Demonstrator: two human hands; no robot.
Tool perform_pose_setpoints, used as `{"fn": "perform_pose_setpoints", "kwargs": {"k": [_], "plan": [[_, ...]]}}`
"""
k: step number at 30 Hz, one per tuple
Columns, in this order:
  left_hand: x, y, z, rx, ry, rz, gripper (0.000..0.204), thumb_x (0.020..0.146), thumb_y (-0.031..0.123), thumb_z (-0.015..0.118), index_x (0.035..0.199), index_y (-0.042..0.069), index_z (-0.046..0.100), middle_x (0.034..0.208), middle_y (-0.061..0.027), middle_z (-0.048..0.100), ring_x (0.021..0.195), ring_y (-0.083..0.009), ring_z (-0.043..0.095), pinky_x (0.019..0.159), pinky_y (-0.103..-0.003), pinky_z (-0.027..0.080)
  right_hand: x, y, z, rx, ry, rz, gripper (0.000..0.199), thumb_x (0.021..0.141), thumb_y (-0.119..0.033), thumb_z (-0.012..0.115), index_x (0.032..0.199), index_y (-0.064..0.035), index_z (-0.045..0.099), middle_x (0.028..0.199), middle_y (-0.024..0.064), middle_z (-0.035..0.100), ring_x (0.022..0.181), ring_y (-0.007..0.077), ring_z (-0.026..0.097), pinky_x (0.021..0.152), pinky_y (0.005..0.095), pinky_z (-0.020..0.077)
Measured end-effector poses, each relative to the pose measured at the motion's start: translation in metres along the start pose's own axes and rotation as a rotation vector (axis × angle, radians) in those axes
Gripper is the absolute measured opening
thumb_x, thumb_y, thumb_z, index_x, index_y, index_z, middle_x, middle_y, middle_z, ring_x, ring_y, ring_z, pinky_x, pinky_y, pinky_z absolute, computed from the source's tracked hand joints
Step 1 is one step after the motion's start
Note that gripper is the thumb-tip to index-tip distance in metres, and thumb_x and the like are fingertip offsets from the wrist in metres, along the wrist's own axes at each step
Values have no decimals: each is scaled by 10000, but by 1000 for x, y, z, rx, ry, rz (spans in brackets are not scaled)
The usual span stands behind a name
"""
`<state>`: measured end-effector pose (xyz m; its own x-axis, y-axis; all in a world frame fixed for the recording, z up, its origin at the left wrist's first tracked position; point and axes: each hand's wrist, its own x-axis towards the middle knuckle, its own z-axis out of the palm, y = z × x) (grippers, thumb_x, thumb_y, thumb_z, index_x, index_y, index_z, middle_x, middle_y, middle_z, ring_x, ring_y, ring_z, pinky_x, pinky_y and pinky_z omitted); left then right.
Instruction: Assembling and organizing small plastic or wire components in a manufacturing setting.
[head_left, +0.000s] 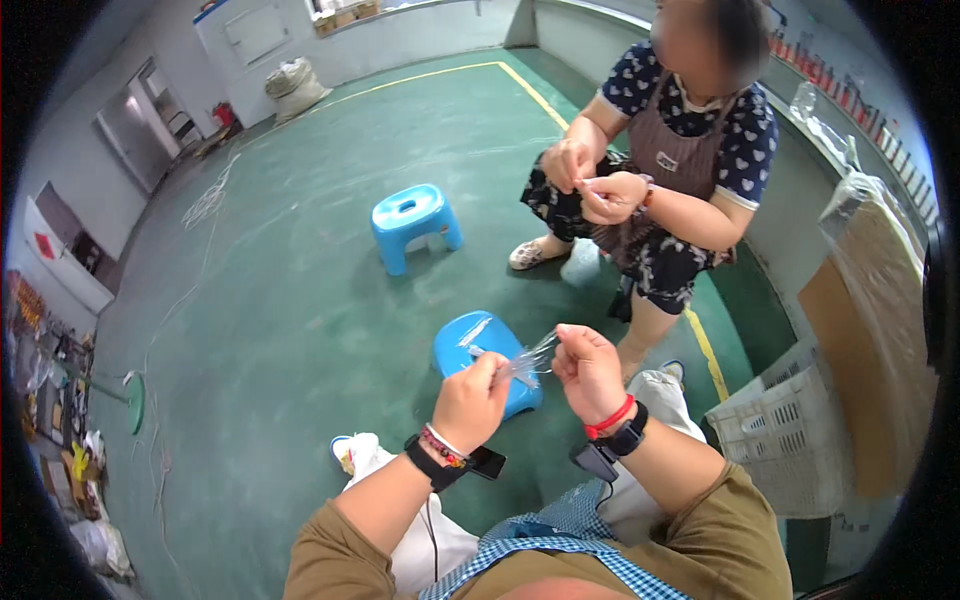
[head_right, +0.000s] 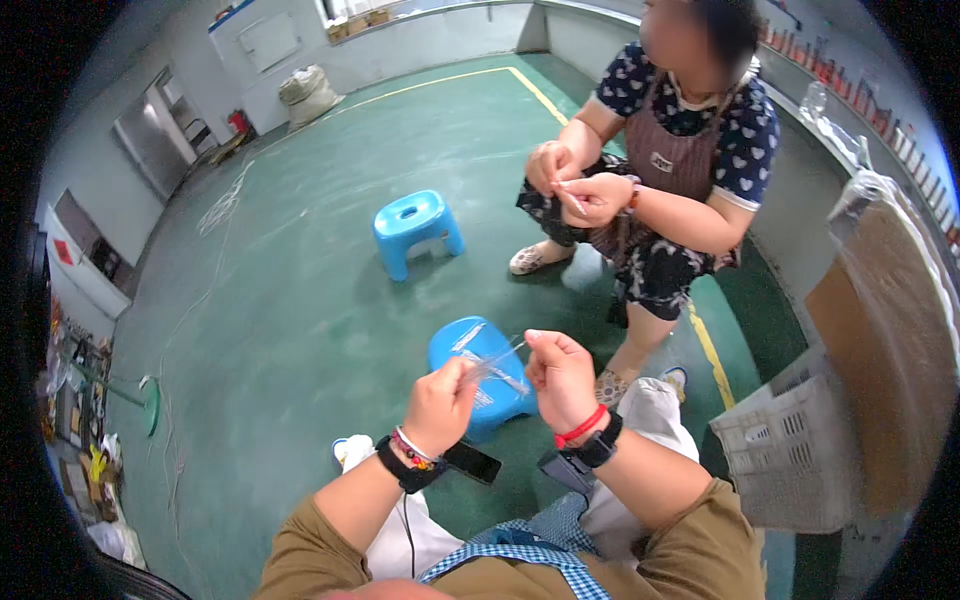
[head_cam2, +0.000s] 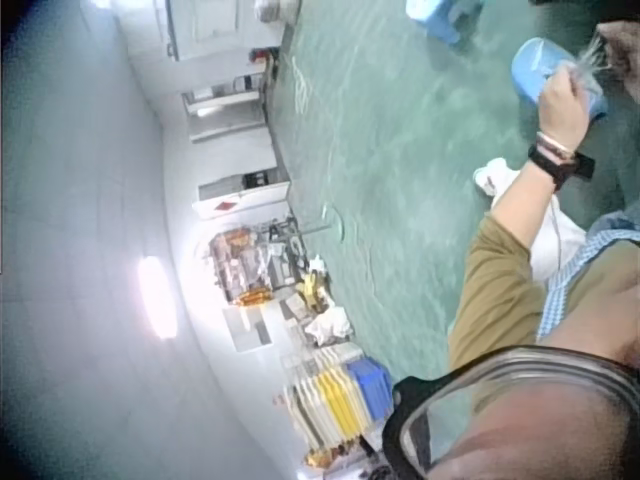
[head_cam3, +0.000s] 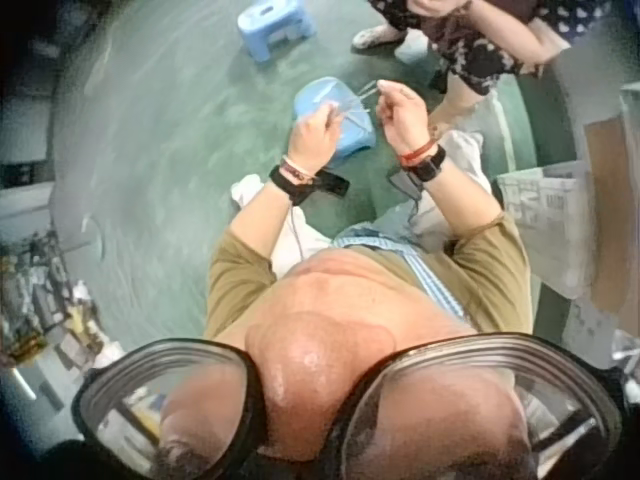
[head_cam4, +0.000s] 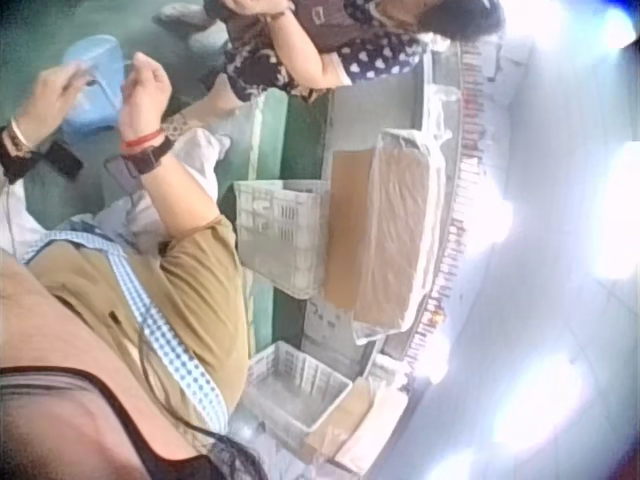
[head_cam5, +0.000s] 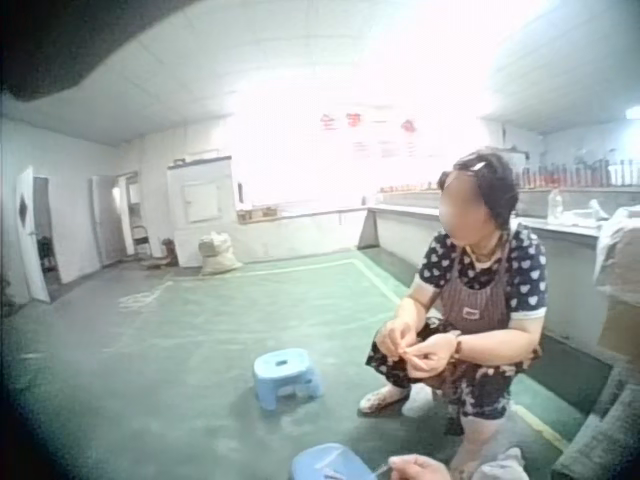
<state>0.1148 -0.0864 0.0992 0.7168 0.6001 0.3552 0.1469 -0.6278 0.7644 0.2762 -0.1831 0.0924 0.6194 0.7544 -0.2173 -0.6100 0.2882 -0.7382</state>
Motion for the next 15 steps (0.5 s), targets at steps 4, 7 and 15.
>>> {"fn": "perform_pose_setpoints", "kwargs": {"k": [4, 7, 15], "plan": [[6, -1, 0, 99, 48, 36, 86, 893, 113, 594, 932, 36, 588, 793, -195, 640, 727, -408, 635, 609, -452, 496, -2, -1, 3, -40, 77, 17, 98, 891, -103, 652, 806, -59, 629, 577, -32, 452, 505, 78, 364, 493, 242, 295], [7, 2, -2, 32, 21, -1, 132, 919, 123, 542, 933, 7, 604, 752, -212, 631, 686, -390, 642, 606, -443, 481, 1, 3, 3, -13, 69, 58, 108, 890, -113, 664, 808, -54, 625, 581, -26, 478, 490, 75, 373, 479, 235, 297], [6, -16, 4, -1469, -484, -896, 162, 972, 151, 501, 844, 82, 570, 556, 85, 357, 457, -23, 323, 414, -193, 217, 3, 3, -5, 1, -24, -55, 132, 898, -113, 675, 807, -61, 594, 585, -36, 482, 502, 60, 384, 488, 235, 312]]}}
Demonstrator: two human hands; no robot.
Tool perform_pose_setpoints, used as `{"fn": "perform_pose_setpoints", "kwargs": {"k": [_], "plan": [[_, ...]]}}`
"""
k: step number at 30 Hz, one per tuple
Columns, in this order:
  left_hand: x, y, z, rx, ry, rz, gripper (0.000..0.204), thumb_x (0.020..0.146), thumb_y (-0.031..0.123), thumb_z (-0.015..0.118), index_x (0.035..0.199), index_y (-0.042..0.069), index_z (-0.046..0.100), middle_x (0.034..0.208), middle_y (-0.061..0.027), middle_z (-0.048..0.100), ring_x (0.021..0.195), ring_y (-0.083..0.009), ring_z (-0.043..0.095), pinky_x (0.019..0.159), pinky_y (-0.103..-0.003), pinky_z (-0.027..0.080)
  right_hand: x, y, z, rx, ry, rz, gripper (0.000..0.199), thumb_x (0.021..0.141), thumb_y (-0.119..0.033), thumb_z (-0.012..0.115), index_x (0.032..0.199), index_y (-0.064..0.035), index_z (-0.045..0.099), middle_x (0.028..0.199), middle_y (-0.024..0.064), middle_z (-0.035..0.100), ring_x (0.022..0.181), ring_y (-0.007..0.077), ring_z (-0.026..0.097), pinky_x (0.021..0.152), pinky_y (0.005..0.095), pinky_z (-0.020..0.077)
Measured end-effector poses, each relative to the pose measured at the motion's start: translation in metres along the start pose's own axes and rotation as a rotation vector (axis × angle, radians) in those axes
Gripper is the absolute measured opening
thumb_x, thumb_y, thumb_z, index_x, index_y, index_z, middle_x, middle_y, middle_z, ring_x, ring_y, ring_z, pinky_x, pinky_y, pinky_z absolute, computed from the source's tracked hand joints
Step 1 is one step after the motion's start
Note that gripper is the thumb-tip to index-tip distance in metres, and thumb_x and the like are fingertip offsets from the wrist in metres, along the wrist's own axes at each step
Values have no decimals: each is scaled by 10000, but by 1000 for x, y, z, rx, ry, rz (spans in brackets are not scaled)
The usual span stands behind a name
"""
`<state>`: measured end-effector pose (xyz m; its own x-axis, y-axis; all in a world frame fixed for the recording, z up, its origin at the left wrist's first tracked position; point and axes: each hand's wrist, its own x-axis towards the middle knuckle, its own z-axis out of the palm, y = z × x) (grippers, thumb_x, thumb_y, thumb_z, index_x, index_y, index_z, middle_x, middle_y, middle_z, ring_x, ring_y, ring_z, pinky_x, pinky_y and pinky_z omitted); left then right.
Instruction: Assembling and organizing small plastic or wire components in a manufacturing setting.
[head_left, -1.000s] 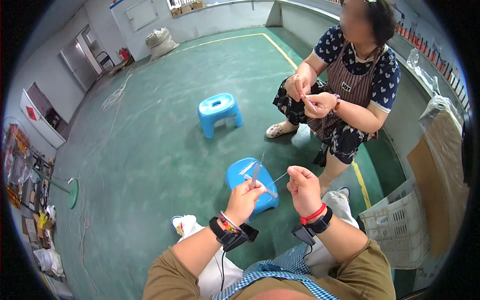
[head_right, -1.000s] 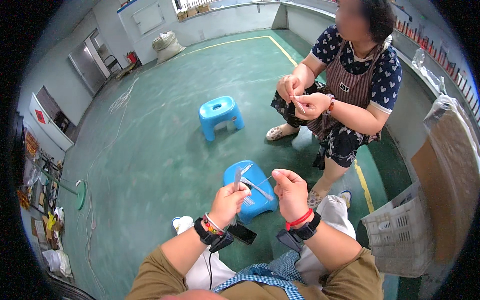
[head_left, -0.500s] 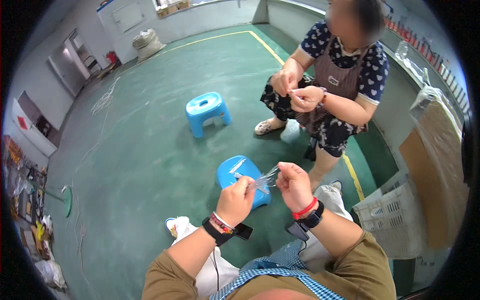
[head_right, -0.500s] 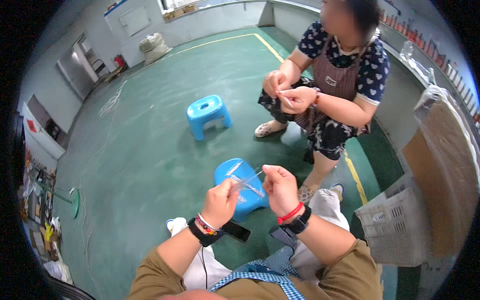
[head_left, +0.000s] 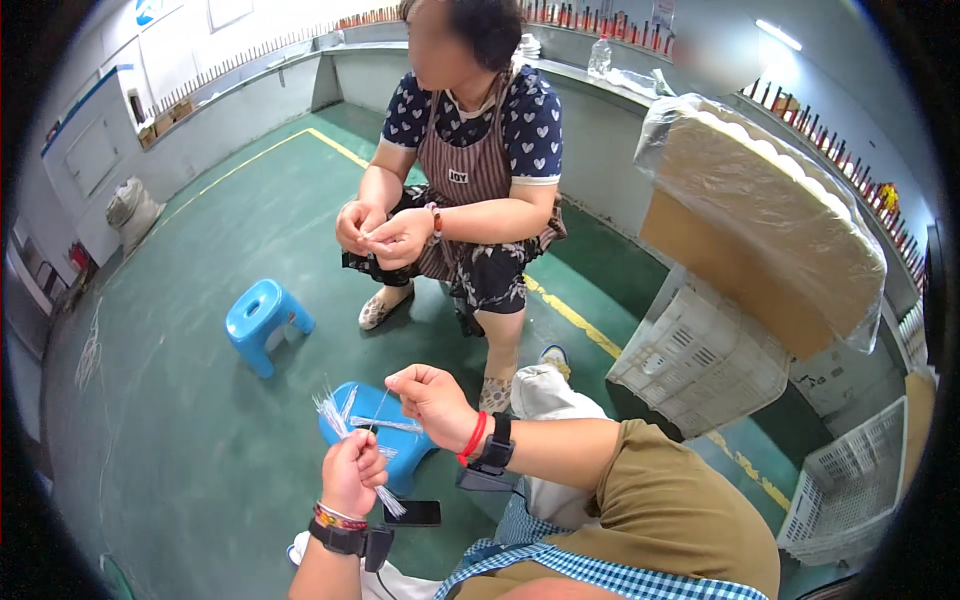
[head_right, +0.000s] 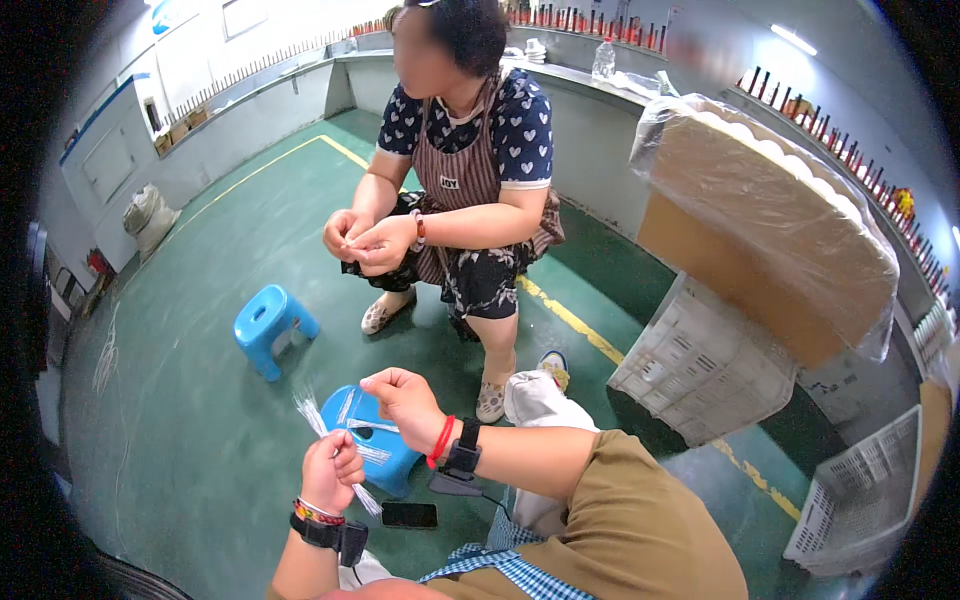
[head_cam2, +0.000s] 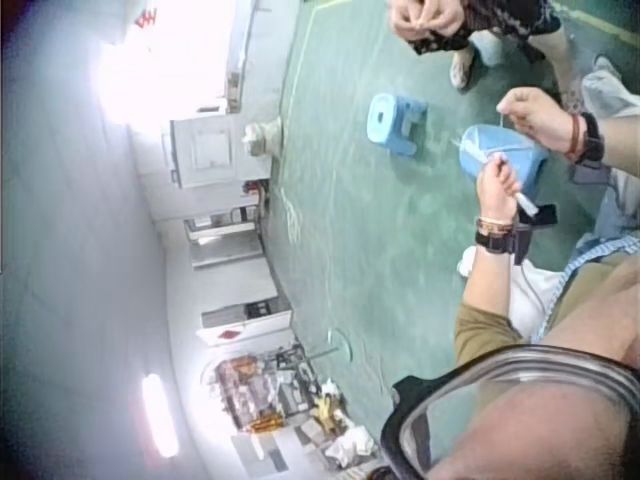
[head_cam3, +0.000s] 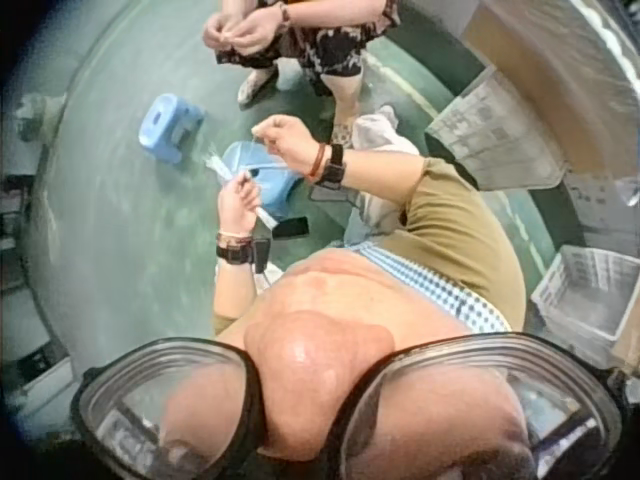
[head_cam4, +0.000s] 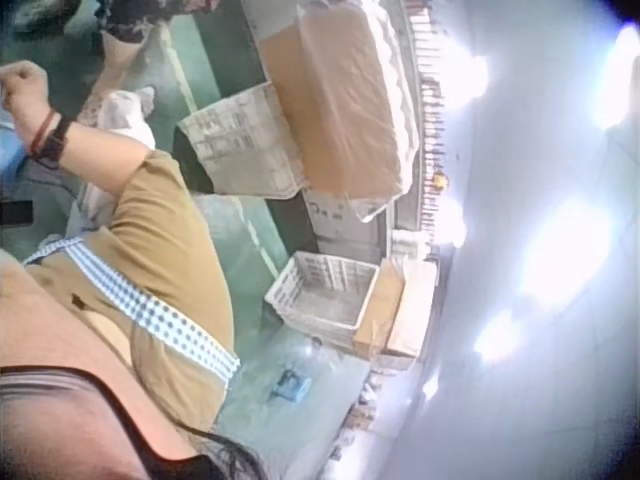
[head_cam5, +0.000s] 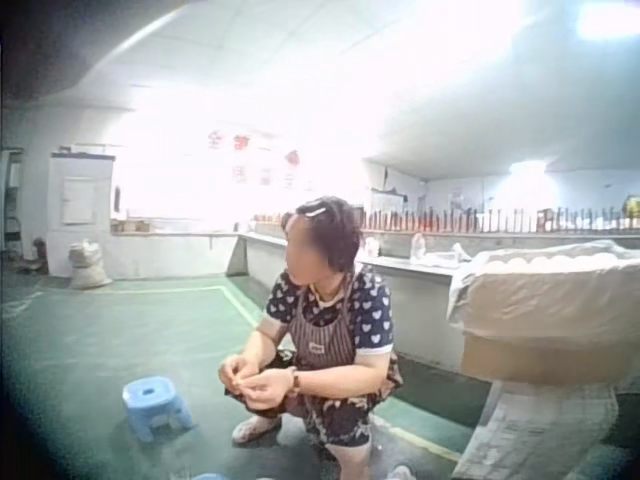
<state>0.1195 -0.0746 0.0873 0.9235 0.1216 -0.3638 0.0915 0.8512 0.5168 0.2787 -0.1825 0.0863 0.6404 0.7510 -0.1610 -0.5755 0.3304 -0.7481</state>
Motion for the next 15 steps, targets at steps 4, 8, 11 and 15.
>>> {"fn": "perform_pose_setpoints", "kwargs": {"k": [4, 8, 11, 15], "plan": [[4, -7, -1, 737, 331, 518, 157, 951, 151, 565, 855, 40, 622, 570, 61, 428, 479, -45, 373, 438, -227, 279, 2, 0, -2, -18, 43, 12, 143, 895, -123, 681, 800, -62, 592, 585, -35, 486, 500, 63, 385, 481, 237, 311], [-6, -4, 9, 1335, 400, 808, 186, 917, 170, 616, 836, 7, 653, 597, -14, 530, 507, -98, 457, 474, -271, 354, 3, 6, 4, 0, 46, 65, 129, 885, -122, 688, 811, -60, 603, 591, -31, 495, 498, 66, 393, 479, 238, 315], [-7, -1, 9, 1497, 397, 882, 177, 905, 165, 619, 854, 4, 670, 620, -96, 577, 518, -152, 530, 495, -313, 401, 2, 3, 9, -92, 122, -1, 91, 887, -111, 672, 838, -54, 620, 601, -24, 507, 498, 72, 407, 473, 245, 322], [-11, 3, 6, 1409, 393, 812, 199, 939, 177, 567, 896, 12, 670, 682, -110, 628, 588, -163, 590, 549, -314, 450, 0, 5, 3, -75, 15, -4, 81, 922, -125, 633, 874, -60, 631, 598, -32, 477, 515, 77, 399, 499, 249, 326]]}}
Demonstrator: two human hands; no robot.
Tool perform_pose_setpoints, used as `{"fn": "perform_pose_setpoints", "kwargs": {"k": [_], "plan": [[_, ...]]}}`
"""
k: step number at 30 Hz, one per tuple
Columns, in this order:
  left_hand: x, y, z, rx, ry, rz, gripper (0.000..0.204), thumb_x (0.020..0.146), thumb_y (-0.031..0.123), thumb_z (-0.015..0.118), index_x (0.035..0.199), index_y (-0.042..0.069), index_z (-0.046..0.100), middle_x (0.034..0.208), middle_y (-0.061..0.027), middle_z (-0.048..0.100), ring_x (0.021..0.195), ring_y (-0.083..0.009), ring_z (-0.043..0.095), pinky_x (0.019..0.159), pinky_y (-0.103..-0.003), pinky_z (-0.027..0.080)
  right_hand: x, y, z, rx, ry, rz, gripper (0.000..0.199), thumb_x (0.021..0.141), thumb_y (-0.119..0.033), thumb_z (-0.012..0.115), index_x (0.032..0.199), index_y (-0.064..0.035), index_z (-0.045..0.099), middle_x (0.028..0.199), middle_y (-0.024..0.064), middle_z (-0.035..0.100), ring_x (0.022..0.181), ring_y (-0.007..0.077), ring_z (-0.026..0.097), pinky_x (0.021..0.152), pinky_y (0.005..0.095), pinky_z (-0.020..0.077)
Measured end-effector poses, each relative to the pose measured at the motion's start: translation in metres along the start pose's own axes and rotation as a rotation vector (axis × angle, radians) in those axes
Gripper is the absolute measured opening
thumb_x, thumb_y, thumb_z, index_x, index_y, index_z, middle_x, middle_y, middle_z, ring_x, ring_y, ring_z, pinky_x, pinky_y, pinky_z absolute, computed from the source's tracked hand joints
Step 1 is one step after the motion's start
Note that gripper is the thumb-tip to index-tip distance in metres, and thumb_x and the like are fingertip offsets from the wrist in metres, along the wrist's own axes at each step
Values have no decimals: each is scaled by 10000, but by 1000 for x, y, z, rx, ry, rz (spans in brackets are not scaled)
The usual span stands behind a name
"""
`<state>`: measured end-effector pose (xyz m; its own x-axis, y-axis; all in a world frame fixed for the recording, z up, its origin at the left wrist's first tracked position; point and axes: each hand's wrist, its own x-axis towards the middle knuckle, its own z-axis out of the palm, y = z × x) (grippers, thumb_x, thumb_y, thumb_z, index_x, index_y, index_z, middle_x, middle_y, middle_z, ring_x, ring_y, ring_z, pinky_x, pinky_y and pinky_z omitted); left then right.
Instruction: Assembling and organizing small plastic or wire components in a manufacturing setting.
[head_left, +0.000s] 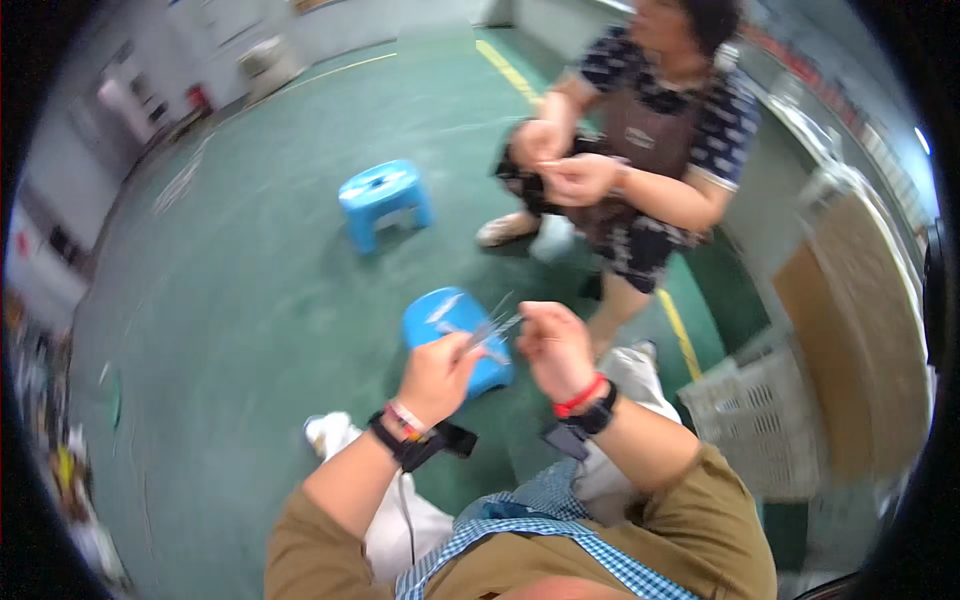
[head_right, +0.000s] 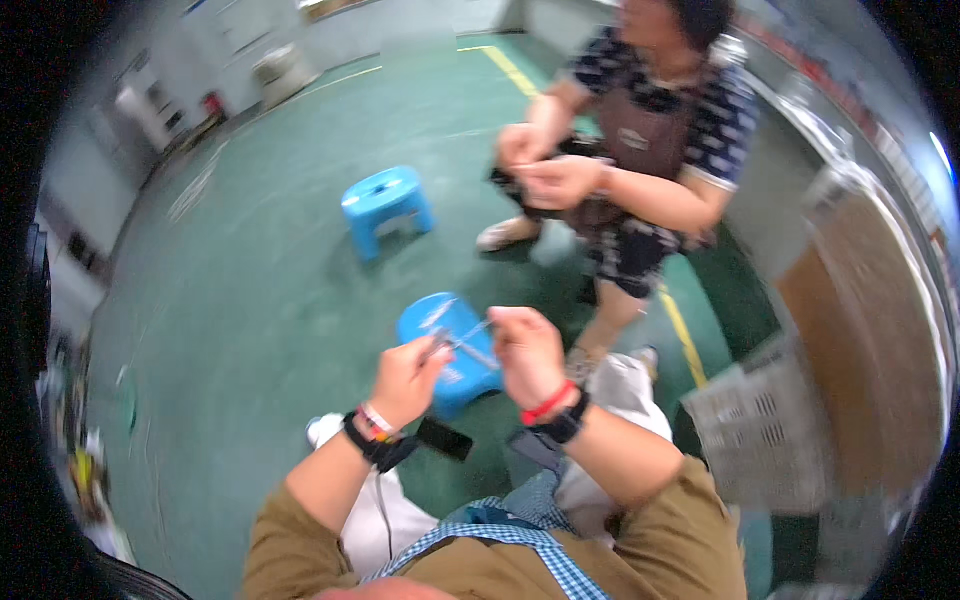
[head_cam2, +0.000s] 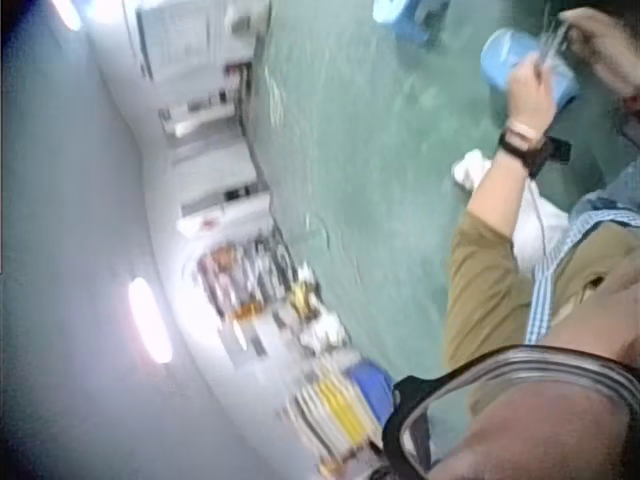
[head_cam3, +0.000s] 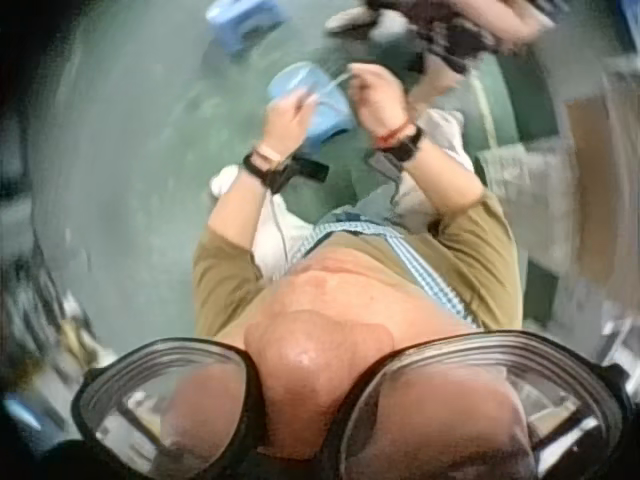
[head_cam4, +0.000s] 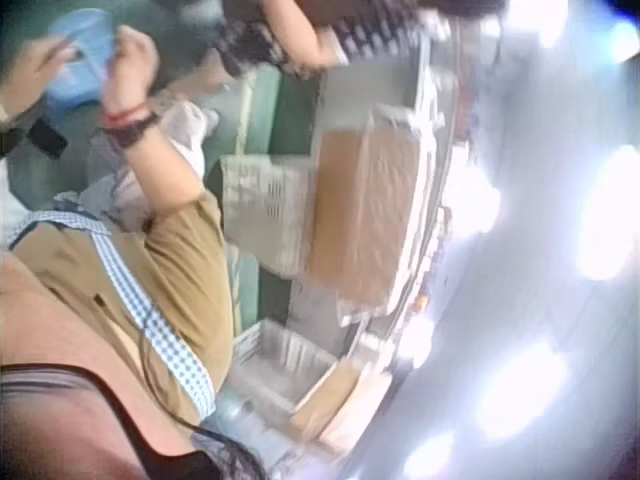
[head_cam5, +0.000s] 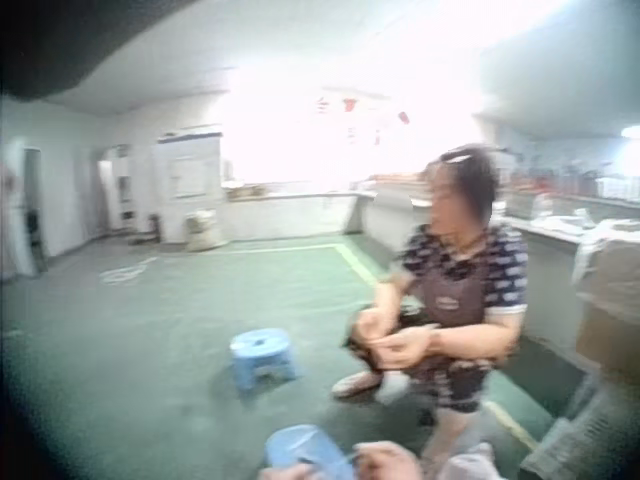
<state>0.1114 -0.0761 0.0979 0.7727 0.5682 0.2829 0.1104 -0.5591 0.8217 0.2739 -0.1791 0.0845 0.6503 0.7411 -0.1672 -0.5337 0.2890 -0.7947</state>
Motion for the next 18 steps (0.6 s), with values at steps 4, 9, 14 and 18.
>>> {"fn": "perform_pose_setpoints", "kwargs": {"k": [4, 9, 14, 18], "plan": [[-5, -5, 8, -510, -42, -334, 306, 980, 255, 493, 845, 25, 643, 680, -18, 584, 641, -94, 530, 554, -286, 404, -4, -5, -2, 135, -118, 46, 73, 939, -98, 615, 874, -67, 624, 625, -48, 437, 551, 68, 369, 522, 242, 306], [-9, 0, 1, -1416, -276, -815, 234, 968, 240, 491, 798, 83, 524, 549, 94, 321, 430, -31, 269, 398, -222, 191, -13, -9, 7, 177, -205, 10, 69, 966, -103, 577, 905, -82, 600, 641, -55, 401, 559, 61, 339, 523, 230, 287], [-7, -5, -2, -1223, -112, -655, 217, 994, 269, 499, 877, 94, 549, 579, 98, 337, 455, -21, 281, 419, -206, 202, -36, -36, 53, -12, -138, -328, 66, 970, -83, 532, 1035, -70, 538, 951, 36, 531, 738, 91, 476, 639, 261, 386], [-6, -13, -1, -1092, -10, -641, 231, 998, 301, 510, 889, 103, 558, 590, 100, 334, 469, -20, 288, 423, -207, 211, -90, -74, 67, 131, -776, -185, 287, 877, -149, 626, 995, -139, 364, 869, -6, 422, 919, 190, 372, 777, 331, 336]]}}
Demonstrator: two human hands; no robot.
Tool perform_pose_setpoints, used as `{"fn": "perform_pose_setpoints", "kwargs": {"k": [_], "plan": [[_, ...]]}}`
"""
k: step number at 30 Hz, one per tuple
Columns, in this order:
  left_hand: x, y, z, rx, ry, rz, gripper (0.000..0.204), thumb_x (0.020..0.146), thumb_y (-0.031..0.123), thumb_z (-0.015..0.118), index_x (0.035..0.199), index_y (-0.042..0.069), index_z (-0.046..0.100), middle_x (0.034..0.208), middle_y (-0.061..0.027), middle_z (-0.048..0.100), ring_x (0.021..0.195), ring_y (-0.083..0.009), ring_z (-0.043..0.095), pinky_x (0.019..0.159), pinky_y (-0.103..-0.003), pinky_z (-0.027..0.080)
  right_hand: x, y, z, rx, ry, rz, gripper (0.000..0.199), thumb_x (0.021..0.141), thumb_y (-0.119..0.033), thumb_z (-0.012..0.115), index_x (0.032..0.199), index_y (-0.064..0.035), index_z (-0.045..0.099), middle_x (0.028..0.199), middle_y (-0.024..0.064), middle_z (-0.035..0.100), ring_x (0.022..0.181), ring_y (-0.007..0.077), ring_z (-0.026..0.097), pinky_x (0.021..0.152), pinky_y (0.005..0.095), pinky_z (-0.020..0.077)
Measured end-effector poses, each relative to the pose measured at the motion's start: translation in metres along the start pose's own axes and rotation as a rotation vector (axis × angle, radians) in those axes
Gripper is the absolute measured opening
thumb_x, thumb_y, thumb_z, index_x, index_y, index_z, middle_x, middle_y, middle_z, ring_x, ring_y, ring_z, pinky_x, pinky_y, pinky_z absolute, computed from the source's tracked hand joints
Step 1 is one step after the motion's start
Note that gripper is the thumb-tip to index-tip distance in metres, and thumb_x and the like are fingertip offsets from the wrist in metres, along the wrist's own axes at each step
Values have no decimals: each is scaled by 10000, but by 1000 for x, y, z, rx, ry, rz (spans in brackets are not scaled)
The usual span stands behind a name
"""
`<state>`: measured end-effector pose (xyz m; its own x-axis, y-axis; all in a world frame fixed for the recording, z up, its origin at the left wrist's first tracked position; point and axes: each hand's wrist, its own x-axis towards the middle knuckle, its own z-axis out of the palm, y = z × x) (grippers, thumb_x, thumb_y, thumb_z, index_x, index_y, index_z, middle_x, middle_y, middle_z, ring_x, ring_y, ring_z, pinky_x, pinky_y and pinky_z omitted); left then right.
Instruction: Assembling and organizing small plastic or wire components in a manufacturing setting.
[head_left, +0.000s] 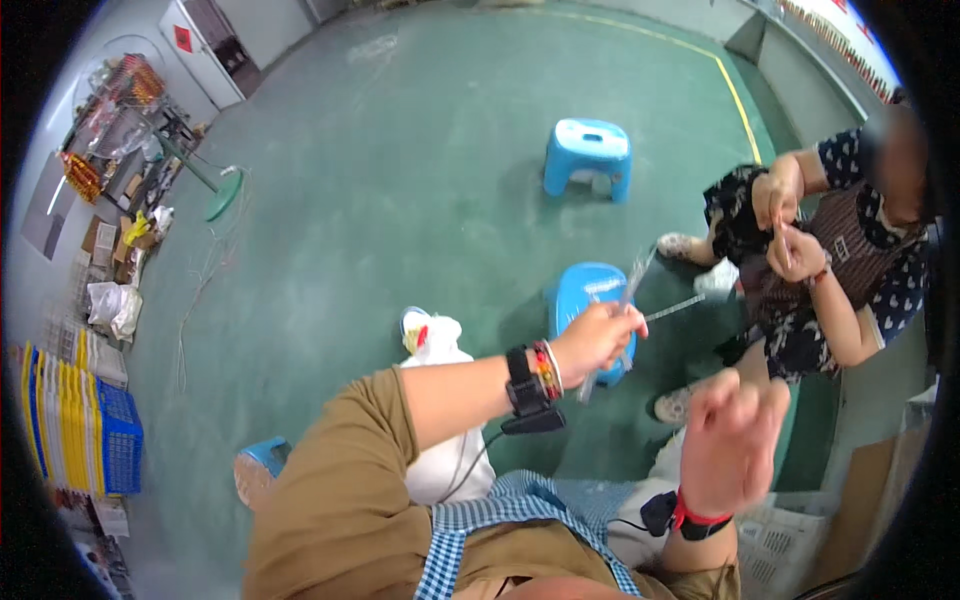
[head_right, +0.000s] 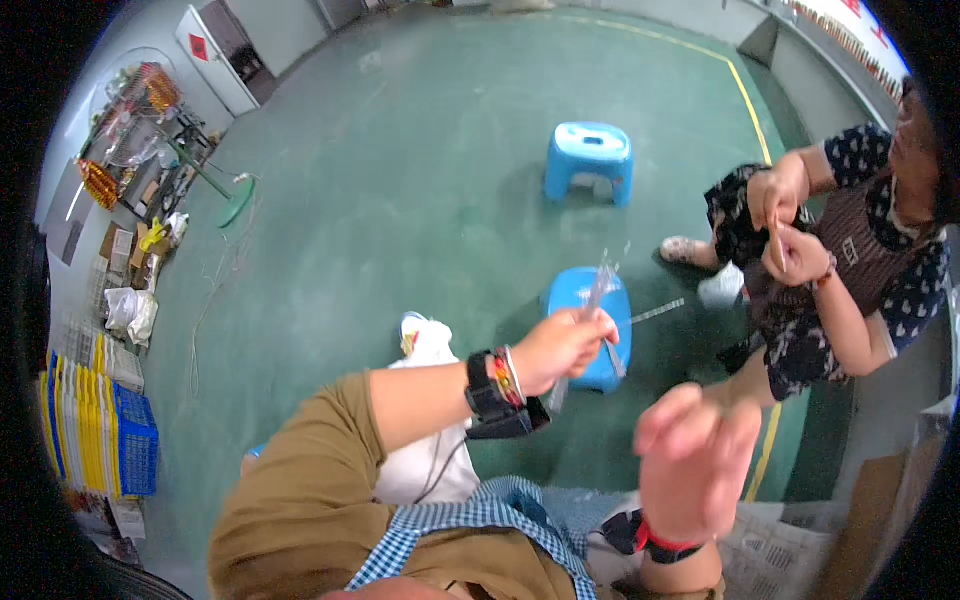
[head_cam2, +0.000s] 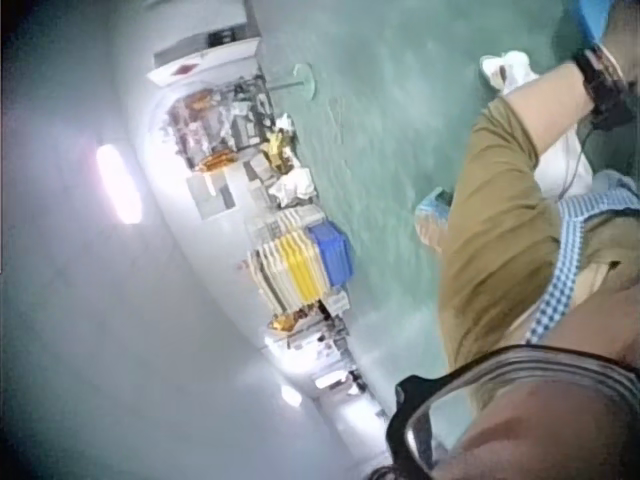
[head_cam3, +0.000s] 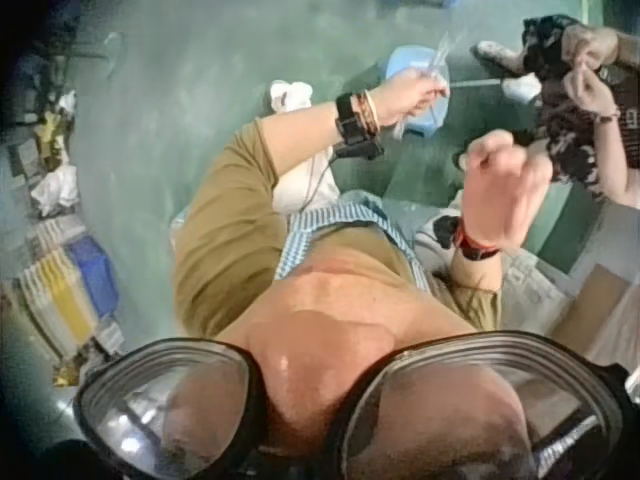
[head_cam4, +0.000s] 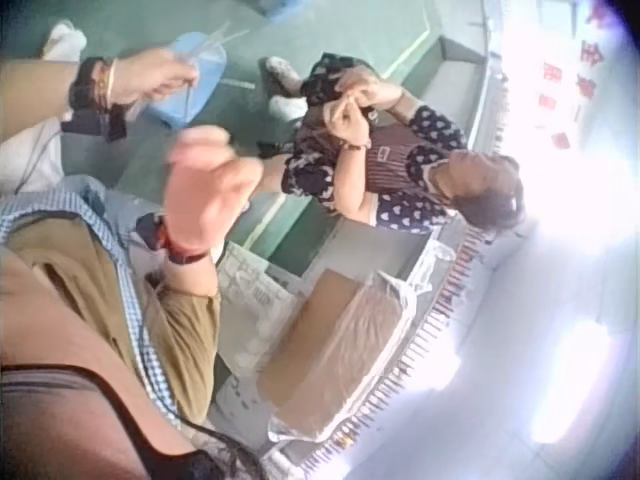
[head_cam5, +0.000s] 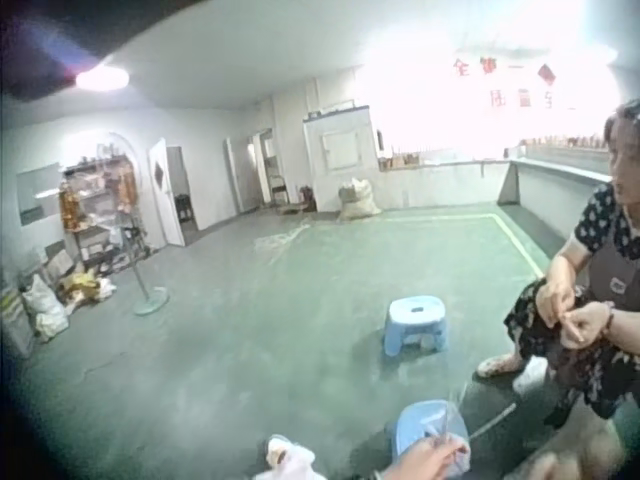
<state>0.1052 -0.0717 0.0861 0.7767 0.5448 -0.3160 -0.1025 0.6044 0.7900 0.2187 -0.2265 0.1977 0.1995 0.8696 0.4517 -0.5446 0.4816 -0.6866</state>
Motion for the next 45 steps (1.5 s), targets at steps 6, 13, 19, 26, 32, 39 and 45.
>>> {"fn": "perform_pose_setpoints", "kwargs": {"k": [6, 13, 19, 26, 32, 39, 45], "plan": [[-6, -1, -11, 166, 66, 90, 229, 973, 260, 521, 887, 85, 640, 623, 80, 404, 509, -33, 340, 465, -226, 284, -19, -49, 61, 72, -65, -58, 162, 911, -96, 566, 872, -87, 409, 778, 47, 553, 793, 196, 581, 682, 404, 481], [-6, -12, 5, 480, -3, 286, 220, 992, 198, 508, 890, 35, 616, 681, 55, 484, 619, -35, 422, 583, -220, 341, -23, -49, 68, -1602, -66, -425, 176, 995, -152, 347, 858, -76, 427, 789, -14, 541, 767, 73, 513, 756, 399, 469], [-5, -18, 12, 445, -24, 261, 205, 1004, 190, 497, 922, 34, 601, 588, 84, 381, 473, -15, 320, 444, -205, 244, 20, -60, 138, -2037, 226, 139, 233, 951, -201, 378, 817, -44, 487, 731, 47, 550, 675, 157, 519, 651, 384, 435], [-4, -10, 4, 432, -37, 272, 206, 1008, 185, 493, 928, 26, 598, 602, 86, 380, 488, -5, 309, 451, -204, 216, 31, -80, 182, -2357, 279, 670, 308, 912, -260, 412, 755, -28, 539, 655, 87, 546, 566, 225, 510, 551, 360, 396], [-13, -3, -1, 447, 11, 201, 205, 972, 173, 526, 895, 23, 643, 808, 9, 595, 766, -68, 512, 716, -244, 408, -15, -58, 167, -2426, 317, 279, 326, 922, -295, 482, 659, -104, 464, 616, -14, 480, 543, 125, 465, 612, 332, 411], [-12, -5, 1, 452, -8, 188, 201, 966, 173, 533, 895, 20, 643, 812, 8, 602, 767, -71, 516, 722, -248, 414, 20, 2, 100, -67, 106, -703, 277, 812, -57, 681, 735, -129, 424, 642, -59, 468, 561, 48, 463, 642, 333, 489], [-8, -12, 1, 441, -68, 267, 197, 1002, 192, 509, 935, 33, 602, 611, 92, 371, 501, -8, 303, 466, -204, 217, 8, 18, 124, -286, 719, -960, 361, 748, 76, 710, 750, -107, 398, 672, -50, 476, 568, 59, 479, 662, 324, 524]]}}
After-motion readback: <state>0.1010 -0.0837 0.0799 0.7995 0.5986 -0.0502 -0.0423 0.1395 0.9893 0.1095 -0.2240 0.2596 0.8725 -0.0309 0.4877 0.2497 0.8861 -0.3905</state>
